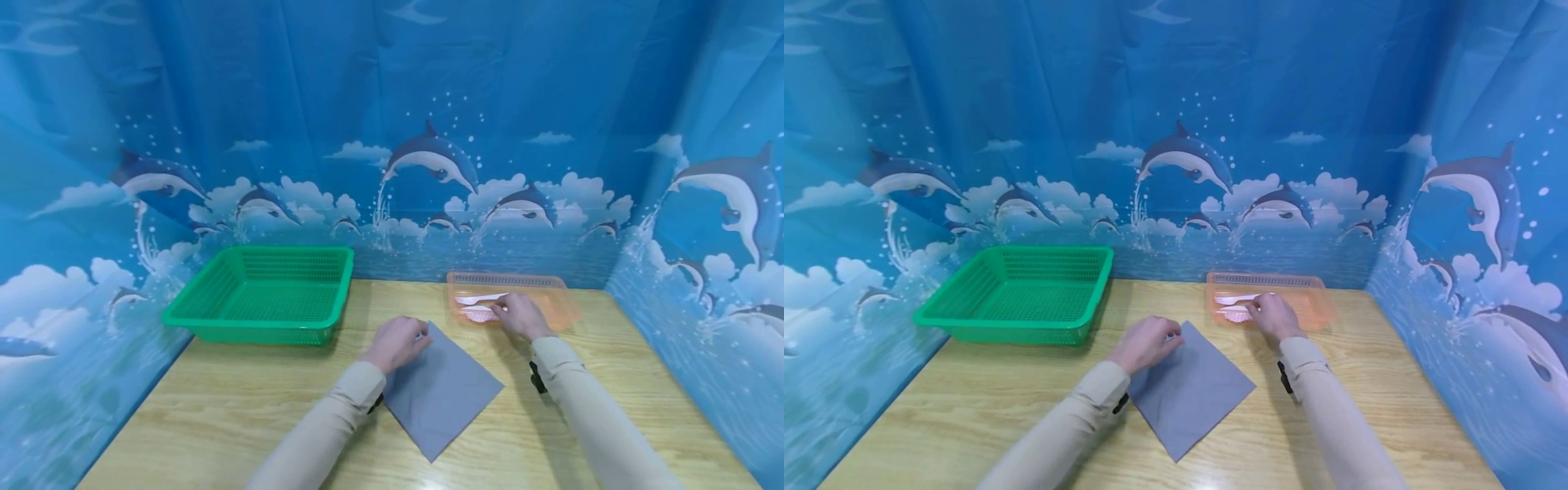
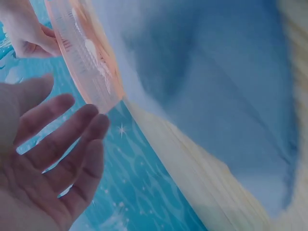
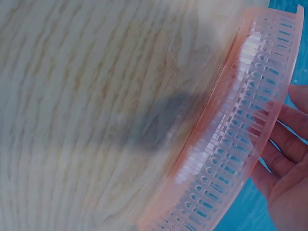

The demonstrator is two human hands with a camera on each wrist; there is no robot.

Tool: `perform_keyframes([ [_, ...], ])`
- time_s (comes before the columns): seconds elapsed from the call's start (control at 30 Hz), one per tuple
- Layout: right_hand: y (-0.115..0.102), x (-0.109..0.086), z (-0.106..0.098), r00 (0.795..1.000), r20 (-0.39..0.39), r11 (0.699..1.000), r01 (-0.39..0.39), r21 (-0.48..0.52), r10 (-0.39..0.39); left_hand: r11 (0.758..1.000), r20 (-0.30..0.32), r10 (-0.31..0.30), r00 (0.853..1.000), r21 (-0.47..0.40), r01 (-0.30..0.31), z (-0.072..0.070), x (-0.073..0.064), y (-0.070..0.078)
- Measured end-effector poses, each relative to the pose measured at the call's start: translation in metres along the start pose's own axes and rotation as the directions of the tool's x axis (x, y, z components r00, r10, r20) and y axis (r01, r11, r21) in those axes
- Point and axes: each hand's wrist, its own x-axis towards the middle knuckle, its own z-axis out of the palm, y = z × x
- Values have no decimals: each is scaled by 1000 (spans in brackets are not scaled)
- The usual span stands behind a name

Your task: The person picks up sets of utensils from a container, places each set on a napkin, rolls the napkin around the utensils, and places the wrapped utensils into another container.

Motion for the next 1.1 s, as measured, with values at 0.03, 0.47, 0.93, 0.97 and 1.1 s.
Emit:
perform_keyframes([
  [0.03, 1, 1, 0, 1000, 2, 1000, -3, 0, 3, 1000, -16, 1, 1000, -12, -1, 0, 4, 3],
  [0.47, 6, 1, 5, 996, 71, 998, -47, 37, 44, 997, -133, -56, 990, -65, 48, 20, 38, 31],
  [0.93, 17, 0, 5, 994, 94, 999, -48, 8, 47, 996, -85, -67, 994, 47, 71, 36, 63, 45],
  [0.97, 17, 0, 5, 994, 95, 999, -47, 0, 46, 997, -92, -62, 994, 48, 66, 37, 64, 45],
  [1.1, 14, 1, 6, 993, 111, 999, -42, -27, 44, 997, -103, -58, 993, 38, 62, 40, 68, 45],
])
